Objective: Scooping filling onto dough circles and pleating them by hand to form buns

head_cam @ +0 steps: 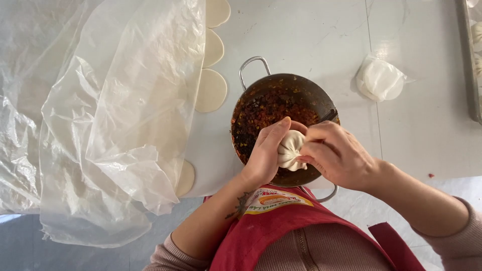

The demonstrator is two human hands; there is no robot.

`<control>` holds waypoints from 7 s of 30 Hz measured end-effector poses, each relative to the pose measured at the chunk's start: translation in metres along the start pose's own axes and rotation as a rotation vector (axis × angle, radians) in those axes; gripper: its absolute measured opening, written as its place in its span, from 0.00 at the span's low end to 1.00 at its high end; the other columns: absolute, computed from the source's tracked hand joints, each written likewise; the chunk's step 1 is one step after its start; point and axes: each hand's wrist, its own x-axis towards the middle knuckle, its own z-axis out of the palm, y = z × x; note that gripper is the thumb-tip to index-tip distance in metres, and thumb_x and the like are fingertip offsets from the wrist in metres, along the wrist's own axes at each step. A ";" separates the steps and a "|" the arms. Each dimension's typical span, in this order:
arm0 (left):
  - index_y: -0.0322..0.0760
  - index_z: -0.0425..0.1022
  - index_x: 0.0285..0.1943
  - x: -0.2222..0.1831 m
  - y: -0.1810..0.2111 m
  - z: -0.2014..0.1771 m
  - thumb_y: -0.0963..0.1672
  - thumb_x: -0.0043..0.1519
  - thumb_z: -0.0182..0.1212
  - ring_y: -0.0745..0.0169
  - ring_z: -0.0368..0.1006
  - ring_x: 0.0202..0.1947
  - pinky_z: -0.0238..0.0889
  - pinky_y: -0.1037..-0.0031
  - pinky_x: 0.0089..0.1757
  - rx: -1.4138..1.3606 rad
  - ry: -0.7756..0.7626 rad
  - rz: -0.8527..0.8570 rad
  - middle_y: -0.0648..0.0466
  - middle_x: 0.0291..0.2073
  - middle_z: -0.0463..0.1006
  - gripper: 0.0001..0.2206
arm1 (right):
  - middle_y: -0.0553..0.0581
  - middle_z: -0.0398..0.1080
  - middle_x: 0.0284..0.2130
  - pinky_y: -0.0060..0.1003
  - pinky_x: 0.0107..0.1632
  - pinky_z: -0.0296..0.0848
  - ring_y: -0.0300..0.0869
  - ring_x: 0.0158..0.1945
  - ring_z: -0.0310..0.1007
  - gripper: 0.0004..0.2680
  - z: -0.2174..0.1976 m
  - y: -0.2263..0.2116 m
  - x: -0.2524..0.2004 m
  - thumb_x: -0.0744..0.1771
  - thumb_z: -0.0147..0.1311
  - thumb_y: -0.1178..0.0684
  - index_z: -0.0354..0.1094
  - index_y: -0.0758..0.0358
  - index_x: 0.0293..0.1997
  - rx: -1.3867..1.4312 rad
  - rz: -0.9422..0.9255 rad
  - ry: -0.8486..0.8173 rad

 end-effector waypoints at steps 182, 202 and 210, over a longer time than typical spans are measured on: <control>0.31 0.73 0.63 0.006 0.046 -0.068 0.44 0.60 0.64 0.41 0.76 0.52 0.74 0.49 0.46 -0.360 0.266 -0.198 0.41 0.53 0.80 0.22 | 0.63 0.75 0.48 0.43 0.46 0.78 0.49 0.49 0.75 0.20 0.057 0.045 0.026 0.66 0.57 0.43 0.68 0.71 0.57 1.376 0.969 0.210; 0.30 0.75 0.62 -0.004 0.041 -0.055 0.41 0.61 0.68 0.53 0.78 0.50 0.77 0.64 0.48 -0.262 0.049 -0.188 0.45 0.51 0.82 0.20 | 0.54 0.79 0.38 0.32 0.35 0.77 0.40 0.39 0.78 0.13 0.016 0.026 0.064 0.64 0.62 0.45 0.77 0.62 0.46 0.554 0.859 0.236; 0.31 0.73 0.65 -0.011 0.026 -0.050 0.41 0.58 0.74 0.51 0.76 0.55 0.74 0.59 0.53 -0.297 -0.125 -0.074 0.45 0.56 0.80 0.25 | 0.46 0.67 0.24 0.27 0.29 0.61 0.32 0.28 0.62 0.09 0.029 0.011 0.040 0.68 0.59 0.49 0.73 0.64 0.33 0.495 0.908 0.436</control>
